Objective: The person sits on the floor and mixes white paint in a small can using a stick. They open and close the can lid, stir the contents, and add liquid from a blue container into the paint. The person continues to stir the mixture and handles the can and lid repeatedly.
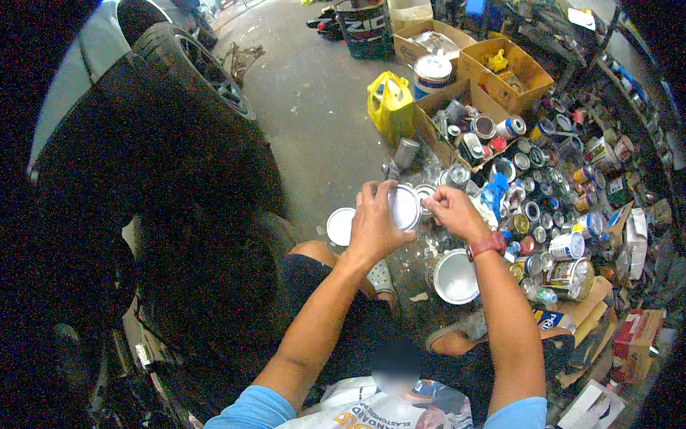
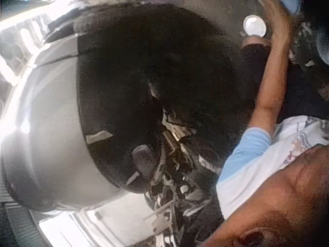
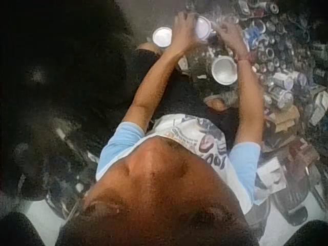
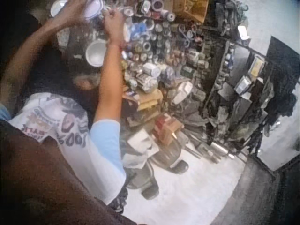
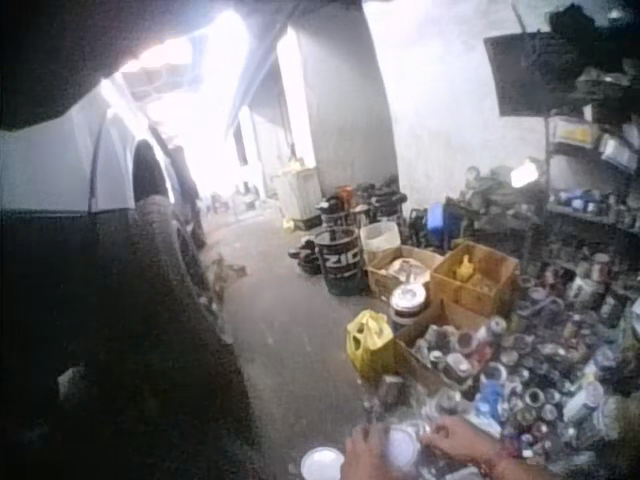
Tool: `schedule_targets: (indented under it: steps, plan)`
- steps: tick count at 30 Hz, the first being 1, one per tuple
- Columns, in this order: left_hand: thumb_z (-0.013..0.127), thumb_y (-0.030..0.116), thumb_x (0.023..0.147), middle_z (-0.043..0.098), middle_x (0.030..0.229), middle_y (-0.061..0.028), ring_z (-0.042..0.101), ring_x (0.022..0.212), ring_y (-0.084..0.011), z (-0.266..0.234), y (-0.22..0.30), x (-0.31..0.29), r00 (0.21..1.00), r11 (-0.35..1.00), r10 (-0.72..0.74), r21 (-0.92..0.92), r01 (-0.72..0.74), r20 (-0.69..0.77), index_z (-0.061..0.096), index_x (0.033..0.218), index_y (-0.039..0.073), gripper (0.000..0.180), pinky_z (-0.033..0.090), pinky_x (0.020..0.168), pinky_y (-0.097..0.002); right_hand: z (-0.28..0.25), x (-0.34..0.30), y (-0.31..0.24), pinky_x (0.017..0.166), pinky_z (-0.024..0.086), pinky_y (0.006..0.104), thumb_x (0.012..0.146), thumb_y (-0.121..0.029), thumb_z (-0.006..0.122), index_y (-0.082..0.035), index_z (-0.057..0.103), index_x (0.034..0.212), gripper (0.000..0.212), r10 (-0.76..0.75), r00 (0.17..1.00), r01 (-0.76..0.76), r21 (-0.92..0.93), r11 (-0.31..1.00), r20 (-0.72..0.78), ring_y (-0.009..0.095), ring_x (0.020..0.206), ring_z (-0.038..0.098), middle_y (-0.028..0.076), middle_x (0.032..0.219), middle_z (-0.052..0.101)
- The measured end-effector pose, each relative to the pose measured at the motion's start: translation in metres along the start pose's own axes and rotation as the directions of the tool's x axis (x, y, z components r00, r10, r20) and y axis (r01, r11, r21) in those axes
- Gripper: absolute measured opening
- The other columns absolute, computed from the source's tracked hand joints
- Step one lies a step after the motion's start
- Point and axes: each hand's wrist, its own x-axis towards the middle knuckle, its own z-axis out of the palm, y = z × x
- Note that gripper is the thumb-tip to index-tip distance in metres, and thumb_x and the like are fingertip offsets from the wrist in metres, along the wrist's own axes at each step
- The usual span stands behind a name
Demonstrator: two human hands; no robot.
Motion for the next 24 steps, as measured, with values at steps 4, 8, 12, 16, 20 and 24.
schedule_targets:
  steps: [4, 8, 12, 16, 20, 24]
  plan:
    - [0.097, 0.021, 0.057, 0.052, 0.141, -0.025, 0.053, 0.135, -0.0471, -0.003, 0.0, 0.0, 1.0, 1.0, 0.003, -0.002, -0.003, -0.012, 0.054, 0.146, 0.003, 0.101, 0.051, 0.113, -0.0525, 0.002, -0.028, 0.001, 0.058, 0.046, 0.0288, 0.107, -0.03, 0.071, -0.004, 0.073, 0.109, 0.026, -0.35, 0.863, 0.321, -0.139, 0.937, -0.365, 0.007, 0.065, 0.058, 0.0, 0.079, 0.067]
    - [0.097, 0.02, 0.057, 0.051, 0.142, -0.0252, 0.052, 0.135, -0.0477, -0.001, -0.001, -0.003, 1.0, 1.0, 0.026, 0.01, -0.026, 0.013, 0.053, 0.147, 0.003, 0.102, 0.052, 0.112, -0.0535, -0.02, -0.078, 0.025, 0.069, 0.056, 0.0282, 0.114, -0.022, 0.062, -0.003, 0.068, 0.114, 0.021, -0.107, 0.766, 0.317, 0.227, 0.921, -0.634, 0.009, 0.073, 0.063, 0.0, 0.088, 0.065]
    - [0.097, 0.019, 0.057, 0.051, 0.141, -0.0244, 0.053, 0.132, -0.0484, 0.005, 0.004, -0.005, 0.997, 0.998, 0.058, 0.025, -0.059, 0.052, 0.051, 0.148, 0.004, 0.104, 0.054, 0.109, -0.0556, -0.026, -0.112, 0.085, 0.076, 0.057, 0.0308, 0.112, -0.021, 0.064, -0.002, 0.067, 0.113, 0.019, -0.018, 0.67, 0.266, 0.217, 0.939, -0.742, 0.012, 0.078, 0.068, 0.003, 0.09, 0.068]
    - [0.099, 0.019, 0.055, 0.051, 0.141, -0.0246, 0.053, 0.133, -0.0489, 0.012, 0.014, -0.008, 0.989, 0.995, 0.097, -0.013, -0.097, 0.11, 0.05, 0.149, 0.006, 0.107, 0.053, 0.111, -0.0557, -0.015, -0.125, 0.157, 0.08, 0.058, 0.0337, 0.109, -0.02, 0.067, 0.001, 0.067, 0.117, 0.022, 0.058, 0.671, -0.085, 0.001, 0.996, -0.74, 0.018, 0.081, 0.072, 0.007, 0.095, 0.072]
    - [0.098, 0.021, 0.056, 0.053, 0.143, -0.0258, 0.052, 0.136, -0.0493, 0.019, 0.024, -0.012, 0.975, 0.993, 0.113, -0.048, -0.106, 0.191, 0.052, 0.147, 0.006, 0.103, 0.049, 0.115, -0.0547, -0.007, -0.141, 0.168, 0.101, 0.053, 0.0436, 0.097, -0.009, 0.075, 0.0, 0.062, 0.134, 0.04, 0.129, 0.714, -0.276, -0.107, 0.955, -0.688, 0.032, 0.112, 0.069, 0.018, 0.129, 0.067]
    - [0.098, 0.021, 0.054, 0.053, 0.141, -0.025, 0.054, 0.134, -0.0486, 0.027, 0.037, -0.015, 0.951, 0.983, 0.185, -0.05, -0.178, 0.247, 0.053, 0.146, 0.008, 0.103, 0.051, 0.113, -0.055, 0.018, -0.161, 0.114, 0.127, 0.035, 0.0512, 0.078, -0.004, 0.084, -0.004, 0.037, 0.162, 0.096, -0.216, 0.78, -0.043, -0.395, 0.918, -0.587, 0.043, 0.148, 0.046, 0.024, 0.162, 0.044]
